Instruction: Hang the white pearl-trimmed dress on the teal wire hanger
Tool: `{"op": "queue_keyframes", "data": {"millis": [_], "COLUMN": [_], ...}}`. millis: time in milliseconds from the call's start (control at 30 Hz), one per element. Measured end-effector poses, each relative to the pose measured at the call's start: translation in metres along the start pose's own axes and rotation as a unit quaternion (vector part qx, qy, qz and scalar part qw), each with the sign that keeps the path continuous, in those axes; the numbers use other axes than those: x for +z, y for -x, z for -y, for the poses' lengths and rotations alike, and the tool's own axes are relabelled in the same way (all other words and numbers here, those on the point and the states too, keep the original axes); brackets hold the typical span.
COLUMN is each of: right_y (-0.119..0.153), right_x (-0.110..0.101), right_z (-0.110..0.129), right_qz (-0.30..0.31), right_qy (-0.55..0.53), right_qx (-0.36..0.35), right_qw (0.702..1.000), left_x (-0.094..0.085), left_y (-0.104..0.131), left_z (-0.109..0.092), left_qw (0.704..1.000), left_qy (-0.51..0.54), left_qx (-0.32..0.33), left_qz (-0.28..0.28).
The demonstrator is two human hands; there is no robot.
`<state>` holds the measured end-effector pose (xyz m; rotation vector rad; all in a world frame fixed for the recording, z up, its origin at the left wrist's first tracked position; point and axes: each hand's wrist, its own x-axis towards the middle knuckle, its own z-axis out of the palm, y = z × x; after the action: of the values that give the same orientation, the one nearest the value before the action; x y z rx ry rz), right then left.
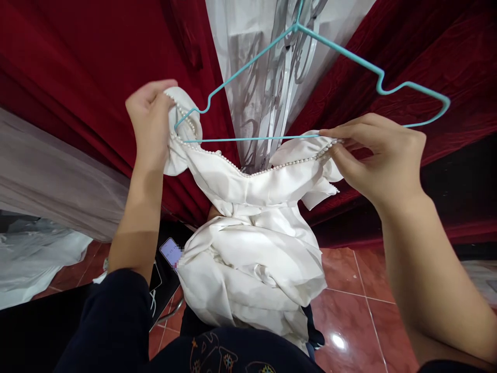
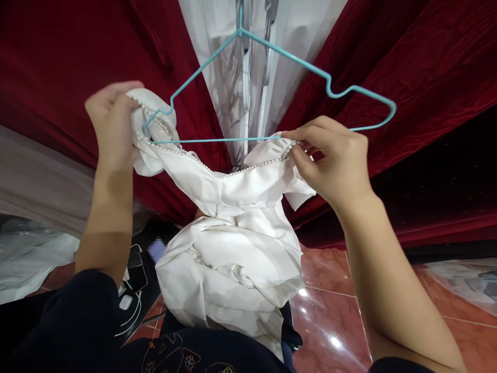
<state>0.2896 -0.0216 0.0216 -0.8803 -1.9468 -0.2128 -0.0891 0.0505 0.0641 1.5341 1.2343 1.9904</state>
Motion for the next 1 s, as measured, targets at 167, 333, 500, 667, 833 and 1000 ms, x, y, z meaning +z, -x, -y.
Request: {"op": "queue_keyframes", "data": {"millis": [167, 333, 500, 667, 833, 1000], "right_y": [0.002, 0.001, 0.002, 0.003, 0.001, 0.002], "right_x": [0.001, -0.002, 0.002, 0.003, 0.008, 0.013], "right_z": [0.002, 0.005, 0.005, 0.005, 0.01, 0.011], "right_qz": [-0.014, -0.018, -0.021, -0.026, -0.005, -0.02], "right_qy": [0.009, 0.028, 0.024, 0.02, -0.004, -0.003], "right_qx": [-0.004, 0.01, 0.021, 0.037, 0.047, 0.058], "right_qw": [1.0, 0.999, 0.999, 0.999, 0.999, 0.998], "left_x": [0.035, 0.043, 0.018, -0.004, 0.009, 0.032], "left_y": [-0.008, 0.015, 0.031, 0.016, 0.016, 0.037], "left_z": [-0.008, -0.003, -0.001, 0.016, -0.012, -0.023], "left_qw": [0.993, 0.97, 0.968, 0.947, 0.954, 0.908], "left_qy": [-0.029, 0.05, -0.163, -0.27, -0.187, -0.219], "left_qx": [0.041, 0.111, 0.176, 0.111, 0.218, 0.341], "left_qz": [0.107, 0.212, 0.071, 0.132, 0.083, 0.102]}}
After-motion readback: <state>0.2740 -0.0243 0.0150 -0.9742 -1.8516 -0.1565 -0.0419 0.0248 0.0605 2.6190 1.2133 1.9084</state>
